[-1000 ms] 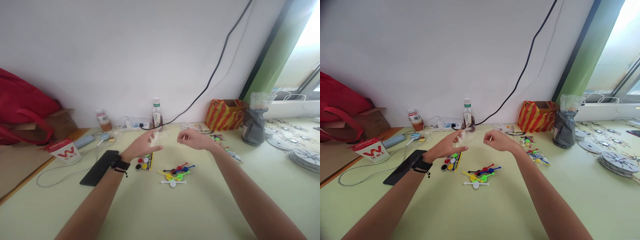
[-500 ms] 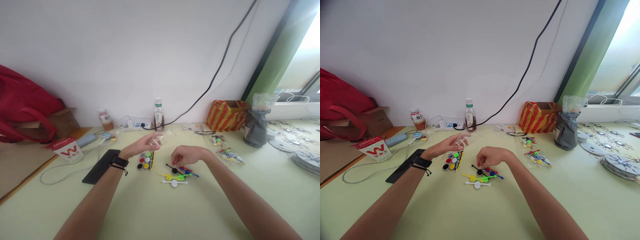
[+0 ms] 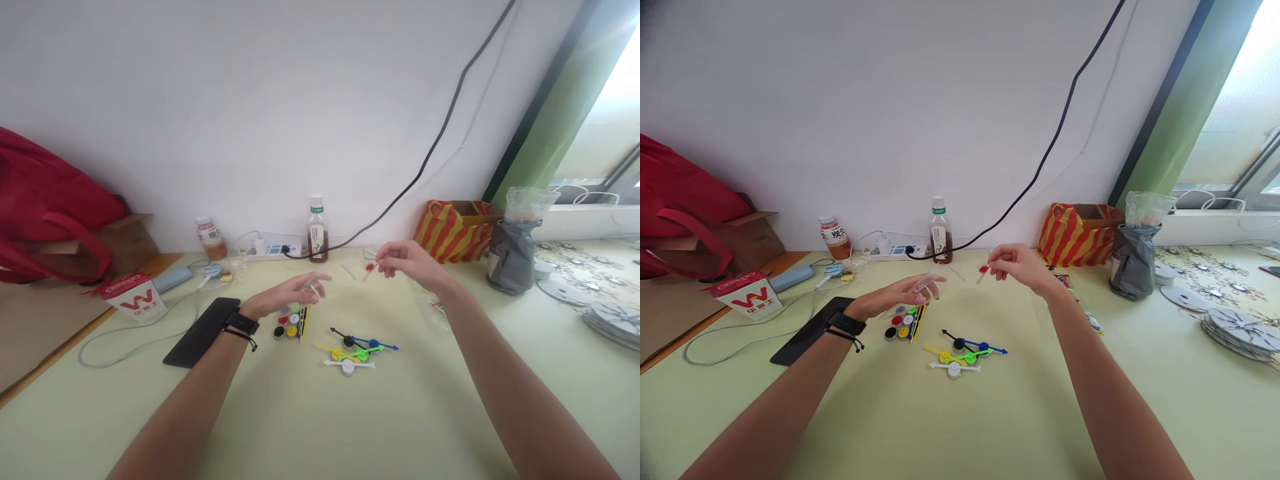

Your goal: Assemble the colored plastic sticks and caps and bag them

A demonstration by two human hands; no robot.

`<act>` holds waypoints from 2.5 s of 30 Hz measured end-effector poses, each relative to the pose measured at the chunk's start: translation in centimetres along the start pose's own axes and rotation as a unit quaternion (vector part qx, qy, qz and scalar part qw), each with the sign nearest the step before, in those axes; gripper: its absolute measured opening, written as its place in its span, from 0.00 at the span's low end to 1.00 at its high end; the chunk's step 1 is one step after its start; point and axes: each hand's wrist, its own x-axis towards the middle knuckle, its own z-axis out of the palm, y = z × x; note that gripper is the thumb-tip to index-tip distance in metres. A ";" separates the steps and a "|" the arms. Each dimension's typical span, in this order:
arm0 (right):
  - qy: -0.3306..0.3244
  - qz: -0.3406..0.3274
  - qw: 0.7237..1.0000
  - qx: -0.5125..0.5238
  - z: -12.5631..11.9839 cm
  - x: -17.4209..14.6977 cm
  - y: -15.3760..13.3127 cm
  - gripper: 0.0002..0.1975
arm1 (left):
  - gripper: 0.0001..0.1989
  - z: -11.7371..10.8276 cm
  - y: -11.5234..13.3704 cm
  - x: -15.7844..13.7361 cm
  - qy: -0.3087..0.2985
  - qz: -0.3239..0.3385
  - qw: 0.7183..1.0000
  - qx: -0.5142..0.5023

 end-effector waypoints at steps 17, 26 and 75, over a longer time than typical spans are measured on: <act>-0.077 -0.045 0.993 -0.080 2.5 -0.6 -2.7 0.09 | 0.32 2.1 1.4 0.8 -0.082 0.024 0.993 -0.083; -0.113 -0.045 0.985 -0.119 2.3 -0.3 -2.0 0.08 | 0.28 2.5 1.5 0.7 -0.083 -0.018 0.985 -0.150; -0.121 0.030 0.990 -0.068 4.8 1.1 1.8 0.08 | 0.27 0.4 1.9 -0.6 -0.071 -0.027 0.975 -0.207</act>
